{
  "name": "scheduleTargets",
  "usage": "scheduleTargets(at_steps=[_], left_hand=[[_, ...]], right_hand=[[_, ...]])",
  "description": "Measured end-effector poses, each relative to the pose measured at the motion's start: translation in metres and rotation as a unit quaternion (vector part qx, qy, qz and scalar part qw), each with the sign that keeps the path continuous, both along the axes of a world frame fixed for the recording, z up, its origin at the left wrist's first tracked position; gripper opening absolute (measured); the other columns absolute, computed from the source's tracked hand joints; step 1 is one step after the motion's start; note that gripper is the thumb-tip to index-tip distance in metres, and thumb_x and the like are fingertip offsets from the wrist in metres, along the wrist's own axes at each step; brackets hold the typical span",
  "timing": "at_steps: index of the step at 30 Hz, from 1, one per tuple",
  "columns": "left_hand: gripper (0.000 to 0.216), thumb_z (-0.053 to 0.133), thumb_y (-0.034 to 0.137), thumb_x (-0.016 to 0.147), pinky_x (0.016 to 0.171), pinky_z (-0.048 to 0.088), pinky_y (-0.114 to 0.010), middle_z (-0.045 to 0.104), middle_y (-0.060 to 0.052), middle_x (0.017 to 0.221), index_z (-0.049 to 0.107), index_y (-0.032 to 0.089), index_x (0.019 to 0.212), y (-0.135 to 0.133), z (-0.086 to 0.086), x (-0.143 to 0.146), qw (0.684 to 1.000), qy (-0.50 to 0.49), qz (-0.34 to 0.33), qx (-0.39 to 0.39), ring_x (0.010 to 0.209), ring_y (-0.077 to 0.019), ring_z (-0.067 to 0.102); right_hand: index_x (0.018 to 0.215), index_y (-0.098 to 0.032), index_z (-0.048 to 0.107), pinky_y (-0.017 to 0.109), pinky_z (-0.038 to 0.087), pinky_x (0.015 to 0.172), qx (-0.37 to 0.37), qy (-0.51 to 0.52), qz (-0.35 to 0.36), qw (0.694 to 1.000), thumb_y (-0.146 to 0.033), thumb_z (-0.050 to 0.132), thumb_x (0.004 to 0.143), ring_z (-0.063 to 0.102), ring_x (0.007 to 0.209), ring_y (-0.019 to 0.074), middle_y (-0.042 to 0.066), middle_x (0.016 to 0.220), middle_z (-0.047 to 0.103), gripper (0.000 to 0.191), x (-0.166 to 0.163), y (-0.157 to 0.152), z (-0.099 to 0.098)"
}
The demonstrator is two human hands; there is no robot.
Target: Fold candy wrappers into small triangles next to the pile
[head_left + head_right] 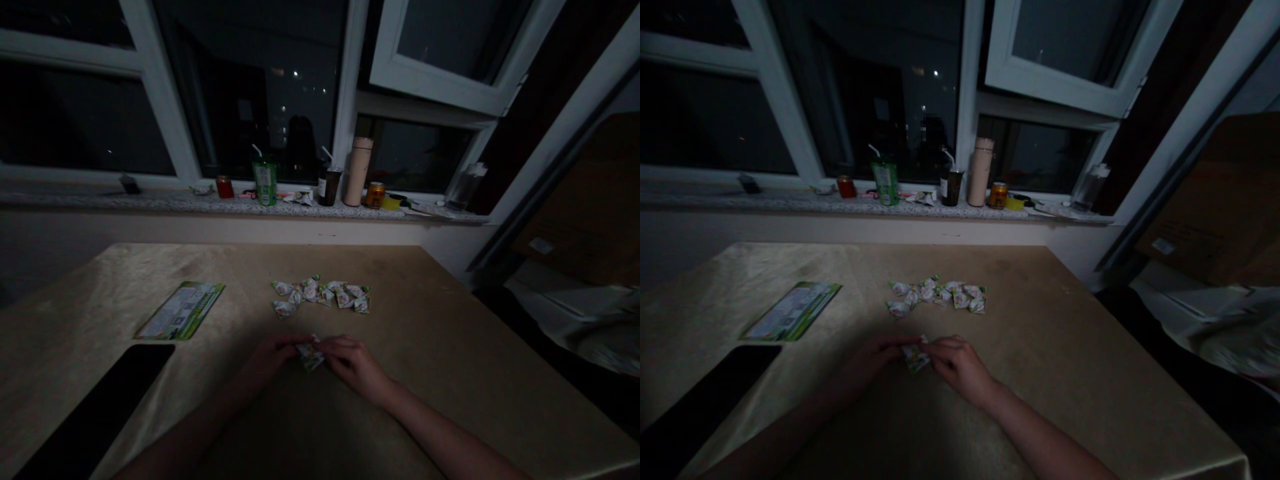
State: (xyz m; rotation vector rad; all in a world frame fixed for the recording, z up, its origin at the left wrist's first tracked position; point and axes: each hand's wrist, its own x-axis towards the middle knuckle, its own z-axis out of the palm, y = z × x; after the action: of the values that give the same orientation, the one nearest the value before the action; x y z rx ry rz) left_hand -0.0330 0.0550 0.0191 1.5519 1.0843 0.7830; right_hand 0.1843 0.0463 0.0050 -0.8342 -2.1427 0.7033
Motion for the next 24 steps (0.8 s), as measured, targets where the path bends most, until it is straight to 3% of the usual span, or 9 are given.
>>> scheduleTargets(at_steps=[4,10,16,20,24], left_hand=[[0.032,0.053,0.026,0.076,0.100,0.040,-0.045,0.072,0.001,0.106,0.072,0.024,0.101,0.000,0.000,0.001,1.000,-0.024,0.009,-0.005,0.103,-0.0255,0.062],[0.035,0.054,0.028,0.076,0.101,0.038,-0.042,0.069,0.000,0.112,0.071,0.023,0.106,-0.002,-0.004,0.000,0.999,-0.042,0.015,-0.025,0.109,-0.0261,0.059],[0.034,0.061,0.037,0.075,0.091,0.045,-0.039,0.071,-0.005,0.106,0.071,0.018,0.102,-0.004,-0.007,0.003,0.998,-0.050,0.031,-0.025,0.100,-0.0272,0.063],[0.042,0.074,0.037,0.066,0.076,0.051,-0.034,0.071,-0.009,0.097,0.066,0.014,0.100,-0.005,-0.010,0.010,0.998,-0.032,0.034,-0.036,0.087,-0.0264,0.066],[0.058,0.078,0.030,0.061,0.075,0.052,-0.033,0.067,-0.009,0.107,0.056,0.017,0.113,-0.007,-0.011,0.012,0.997,-0.050,0.055,-0.018,0.092,-0.0249,0.064]], right_hand=[[0.115,-0.024,0.066,0.031,0.049,0.084,-0.044,0.027,0.010,0.999,-0.018,0.050,0.090,0.066,0.093,0.0182,0.006,0.100,0.072,0.030,-0.001,0.000,-0.001],[0.105,-0.022,0.072,0.033,0.053,0.081,-0.175,0.108,-0.012,0.979,-0.031,0.057,0.085,0.069,0.091,0.0222,0.005,0.100,0.074,0.026,-0.001,0.002,-0.004],[0.095,-0.020,0.075,0.033,0.053,0.078,-0.227,0.151,-0.027,0.962,-0.032,0.062,0.080,0.069,0.086,0.0229,0.005,0.093,0.075,0.023,-0.004,0.000,-0.004],[0.091,-0.019,0.074,0.027,0.051,0.065,-0.260,0.175,-0.042,0.949,-0.032,0.066,0.076,0.069,0.072,0.0190,0.005,0.082,0.075,0.022,-0.009,0.000,-0.007],[0.102,-0.018,0.066,0.022,0.046,0.057,-0.315,0.225,-0.060,0.920,-0.029,0.074,0.069,0.064,0.058,0.0131,-0.002,0.065,0.071,0.037,-0.012,0.002,-0.008]])
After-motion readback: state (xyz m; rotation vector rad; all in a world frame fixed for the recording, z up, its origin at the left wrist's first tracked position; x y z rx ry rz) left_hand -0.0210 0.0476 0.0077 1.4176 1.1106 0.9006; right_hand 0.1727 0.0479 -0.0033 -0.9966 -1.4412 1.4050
